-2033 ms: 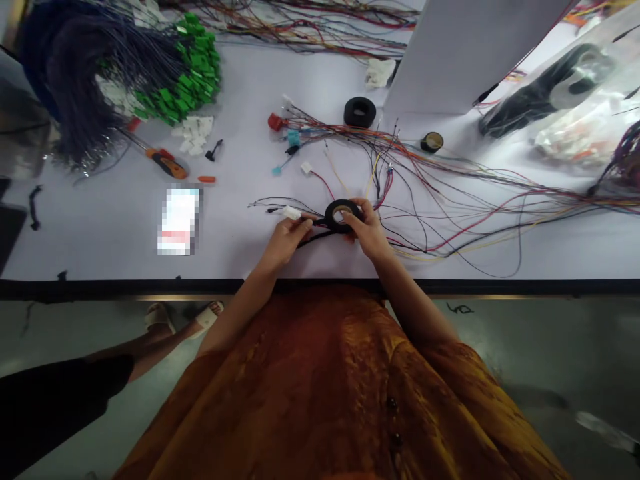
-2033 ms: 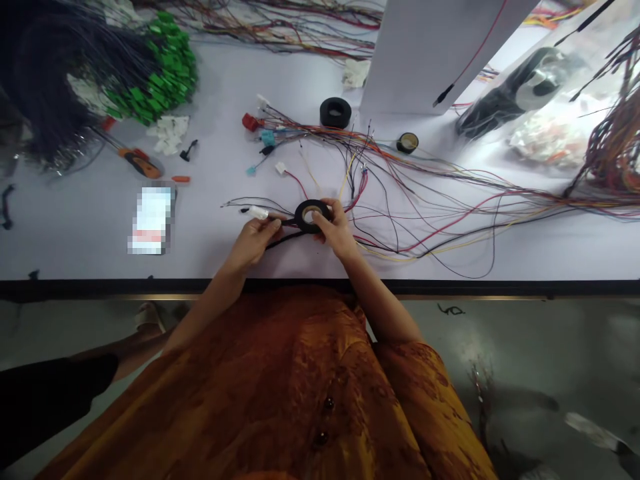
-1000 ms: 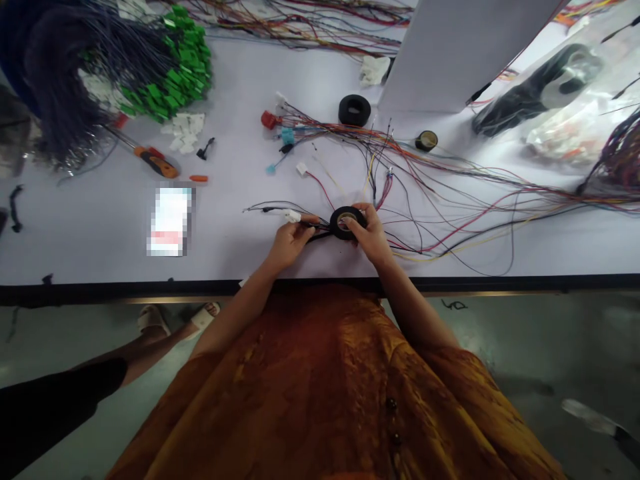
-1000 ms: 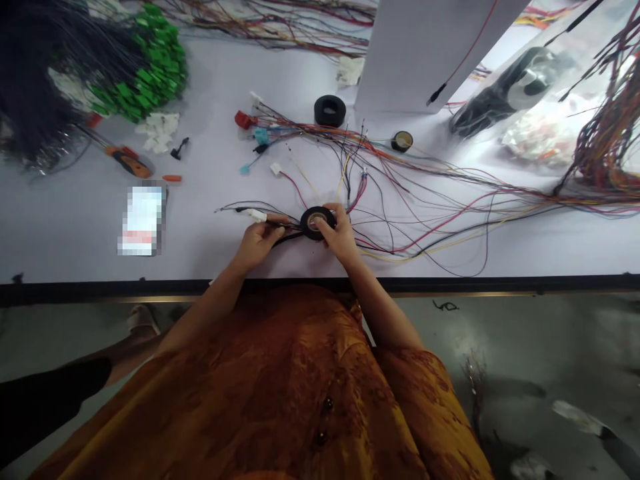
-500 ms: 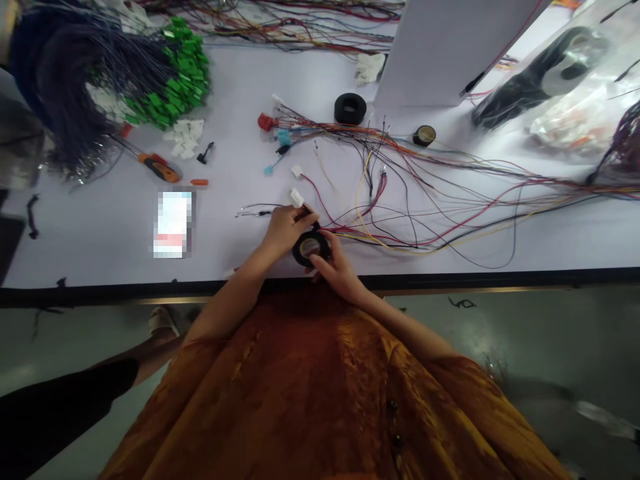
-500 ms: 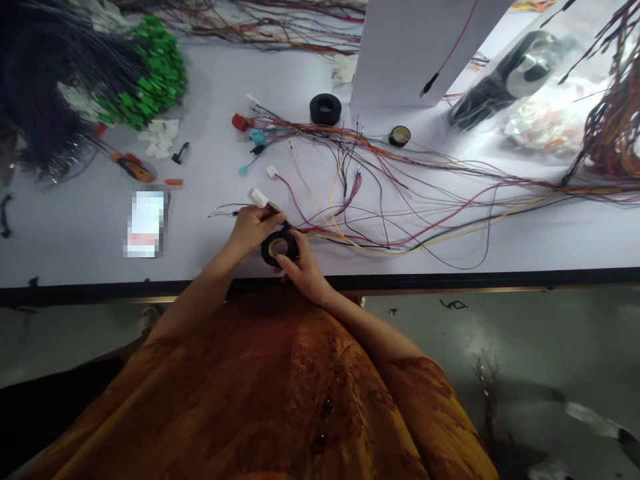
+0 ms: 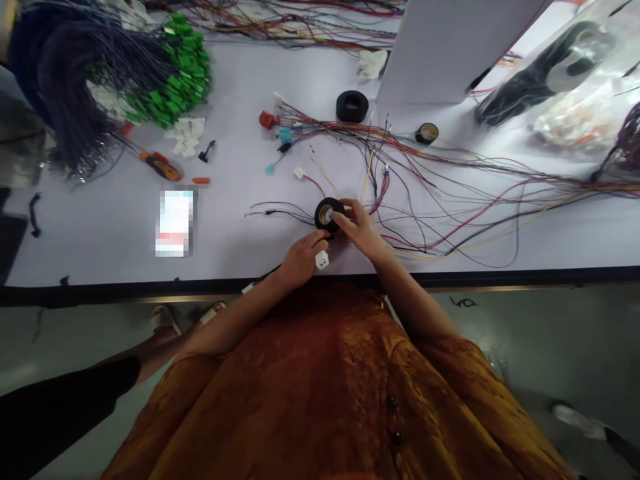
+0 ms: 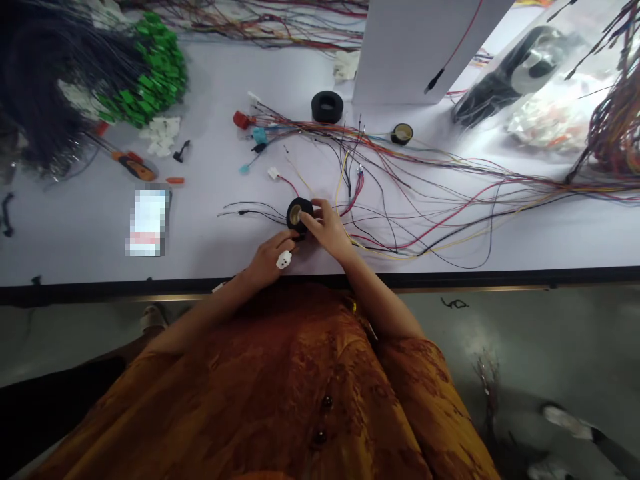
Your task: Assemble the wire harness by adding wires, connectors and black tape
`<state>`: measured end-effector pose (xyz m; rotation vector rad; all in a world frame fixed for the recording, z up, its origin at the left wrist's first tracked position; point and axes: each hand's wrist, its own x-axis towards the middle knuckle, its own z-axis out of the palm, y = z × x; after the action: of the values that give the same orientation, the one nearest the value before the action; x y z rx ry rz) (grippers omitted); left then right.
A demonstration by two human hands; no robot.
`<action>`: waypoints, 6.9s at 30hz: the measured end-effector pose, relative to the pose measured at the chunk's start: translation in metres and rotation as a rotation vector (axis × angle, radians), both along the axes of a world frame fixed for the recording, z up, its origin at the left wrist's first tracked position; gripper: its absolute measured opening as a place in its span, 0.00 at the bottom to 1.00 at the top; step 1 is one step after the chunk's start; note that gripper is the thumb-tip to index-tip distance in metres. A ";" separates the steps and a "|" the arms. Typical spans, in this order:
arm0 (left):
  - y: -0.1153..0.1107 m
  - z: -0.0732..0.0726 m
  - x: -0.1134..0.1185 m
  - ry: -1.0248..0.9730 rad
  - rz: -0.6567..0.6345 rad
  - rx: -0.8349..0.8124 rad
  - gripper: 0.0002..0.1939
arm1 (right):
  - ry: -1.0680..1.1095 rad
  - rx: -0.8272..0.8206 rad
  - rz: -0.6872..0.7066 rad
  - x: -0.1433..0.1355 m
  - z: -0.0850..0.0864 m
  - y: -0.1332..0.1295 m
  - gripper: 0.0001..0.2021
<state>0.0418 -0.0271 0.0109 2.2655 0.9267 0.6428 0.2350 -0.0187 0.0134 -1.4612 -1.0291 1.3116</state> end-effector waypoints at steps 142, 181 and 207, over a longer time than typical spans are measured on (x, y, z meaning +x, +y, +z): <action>0.010 -0.024 -0.045 0.242 0.452 0.165 0.11 | -0.955 0.370 0.580 -0.012 -0.006 -0.027 0.14; 0.004 -0.008 -0.061 -0.146 0.711 -0.003 0.09 | -0.781 0.304 0.256 0.066 -0.005 -0.037 0.06; 0.008 -0.023 -0.046 -0.341 0.724 -0.119 0.12 | -1.223 -0.126 0.316 0.023 0.029 0.074 0.10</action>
<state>-0.0042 -0.0190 -0.0119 1.6050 1.5566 1.1960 0.2575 0.0551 0.0424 -2.3190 -2.0161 0.5606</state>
